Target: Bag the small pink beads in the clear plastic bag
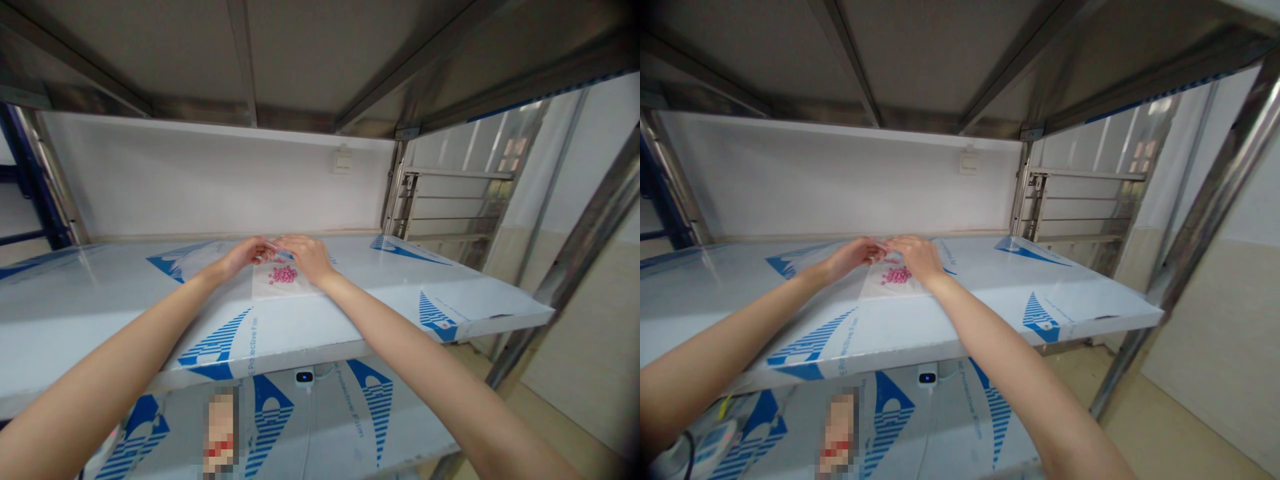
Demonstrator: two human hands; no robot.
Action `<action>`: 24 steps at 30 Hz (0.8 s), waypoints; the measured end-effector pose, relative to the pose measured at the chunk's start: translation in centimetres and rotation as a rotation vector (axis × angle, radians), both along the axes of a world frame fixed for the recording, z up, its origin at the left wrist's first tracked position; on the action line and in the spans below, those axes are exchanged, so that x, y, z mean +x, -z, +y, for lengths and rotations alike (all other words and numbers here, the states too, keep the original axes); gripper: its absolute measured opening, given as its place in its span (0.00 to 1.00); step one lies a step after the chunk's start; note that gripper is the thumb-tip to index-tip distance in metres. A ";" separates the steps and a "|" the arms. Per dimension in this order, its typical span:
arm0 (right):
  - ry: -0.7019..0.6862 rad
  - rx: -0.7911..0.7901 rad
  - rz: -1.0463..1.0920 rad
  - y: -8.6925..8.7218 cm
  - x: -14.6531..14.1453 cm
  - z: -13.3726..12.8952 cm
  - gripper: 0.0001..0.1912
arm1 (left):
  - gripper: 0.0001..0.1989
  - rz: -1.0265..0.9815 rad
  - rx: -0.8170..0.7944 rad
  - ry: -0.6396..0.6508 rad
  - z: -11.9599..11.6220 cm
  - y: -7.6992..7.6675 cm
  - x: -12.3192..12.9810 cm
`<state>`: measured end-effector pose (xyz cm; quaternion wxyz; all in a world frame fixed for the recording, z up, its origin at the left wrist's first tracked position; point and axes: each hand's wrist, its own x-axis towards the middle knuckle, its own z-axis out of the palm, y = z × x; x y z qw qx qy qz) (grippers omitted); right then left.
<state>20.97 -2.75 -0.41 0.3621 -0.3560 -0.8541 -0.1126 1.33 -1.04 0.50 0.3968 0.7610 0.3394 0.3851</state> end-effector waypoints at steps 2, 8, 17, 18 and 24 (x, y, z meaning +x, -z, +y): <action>0.007 0.014 -0.025 0.0 0.0 0.0 0.24 | 0.21 -0.020 0.018 -0.048 0.0 0.2 0.2; 0.072 0.090 0.057 -0.4 0.1 -0.5 0.25 | 0.18 -0.094 0.153 -0.218 0.6 0.6 -0.8; -0.138 -0.086 0.356 -0.2 -1.0 0.1 0.20 | 0.20 -0.210 0.254 -0.475 0.4 0.0 -1.2; -0.160 -0.140 0.391 -0.1 -1.3 0.1 0.20 | 0.21 -0.206 0.279 -0.479 0.1 -0.1 -0.7; -0.293 -0.338 0.550 0.2 -2.5 -0.1 0.14 | 0.19 0.005 0.549 -0.592 -1.4 -0.4 1.8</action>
